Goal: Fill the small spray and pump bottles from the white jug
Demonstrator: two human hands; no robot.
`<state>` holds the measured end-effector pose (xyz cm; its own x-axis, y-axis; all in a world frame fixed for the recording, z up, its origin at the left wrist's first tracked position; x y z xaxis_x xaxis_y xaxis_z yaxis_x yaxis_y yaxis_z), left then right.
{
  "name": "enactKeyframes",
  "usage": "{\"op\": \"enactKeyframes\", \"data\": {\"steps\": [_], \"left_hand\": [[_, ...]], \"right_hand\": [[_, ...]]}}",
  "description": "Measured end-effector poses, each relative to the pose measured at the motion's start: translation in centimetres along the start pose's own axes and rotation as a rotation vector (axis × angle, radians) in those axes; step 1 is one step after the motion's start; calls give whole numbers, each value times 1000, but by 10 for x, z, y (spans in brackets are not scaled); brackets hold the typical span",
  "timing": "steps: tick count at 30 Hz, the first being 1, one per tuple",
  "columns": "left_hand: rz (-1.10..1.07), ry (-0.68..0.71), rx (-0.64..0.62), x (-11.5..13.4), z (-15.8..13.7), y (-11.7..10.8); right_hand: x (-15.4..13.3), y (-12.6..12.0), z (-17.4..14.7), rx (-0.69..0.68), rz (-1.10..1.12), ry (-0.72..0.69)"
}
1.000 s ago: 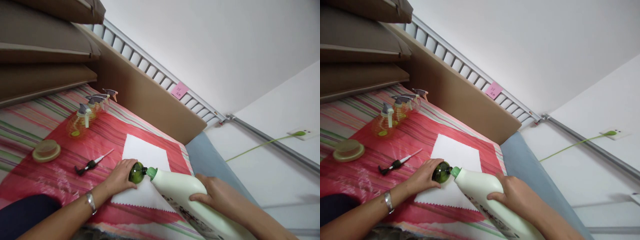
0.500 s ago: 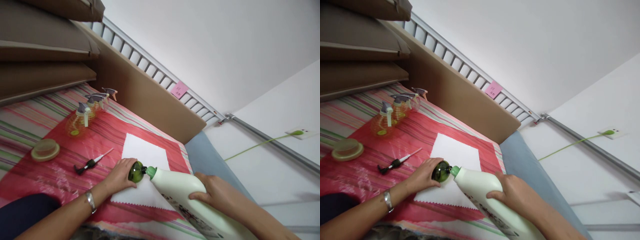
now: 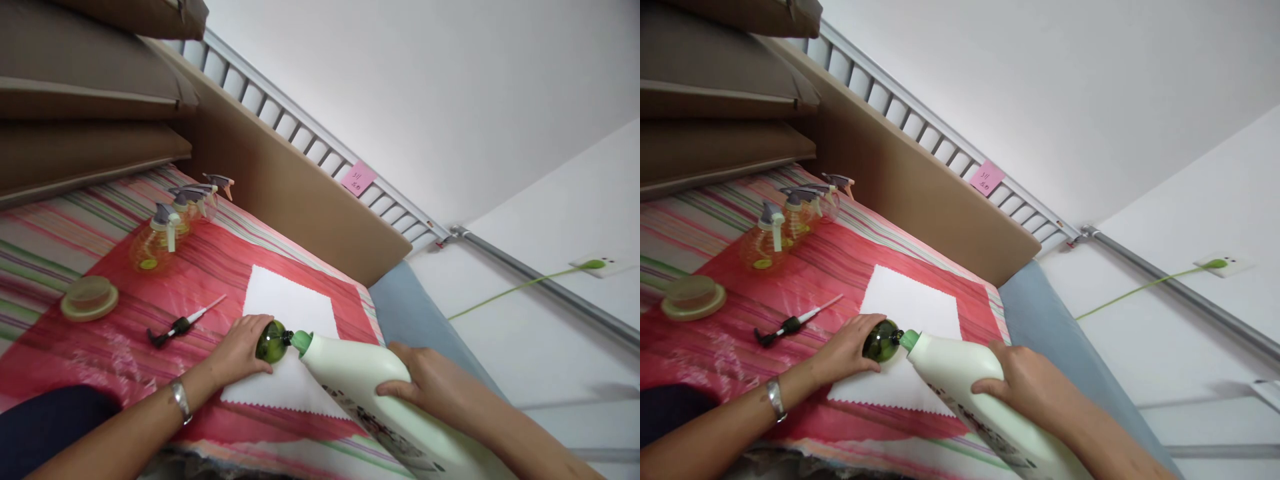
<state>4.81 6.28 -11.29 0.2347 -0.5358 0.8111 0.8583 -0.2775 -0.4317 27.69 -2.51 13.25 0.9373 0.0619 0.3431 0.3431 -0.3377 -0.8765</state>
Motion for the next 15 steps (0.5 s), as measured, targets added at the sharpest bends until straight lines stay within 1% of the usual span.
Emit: {"op": "enactKeyframes", "data": {"steps": [6,10,13,15], "left_hand": [[6,-6,4,-3,0,2],[-3,-11,-6,-3,1,1],[-4,-15,-3,-5,0,2],[0,-31,10,-7,0,3]], "right_hand": [[0,0,1,-13,1,1],[2,1,0,5,31,0],[4,6,-1,34,75,8],[5,14,-1,59,114,12]]}}
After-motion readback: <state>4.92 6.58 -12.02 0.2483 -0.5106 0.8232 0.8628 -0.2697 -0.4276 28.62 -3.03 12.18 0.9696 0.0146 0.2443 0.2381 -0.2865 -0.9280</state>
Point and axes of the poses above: each hand's wrist, its own z-axis towards the middle knuckle, its own y-axis out of the palm, x = y × z, the point moved 1 cm from there along z, towards the middle knuckle, and after that the axes turned 5 degrees about -z, right-handed, at the moved point
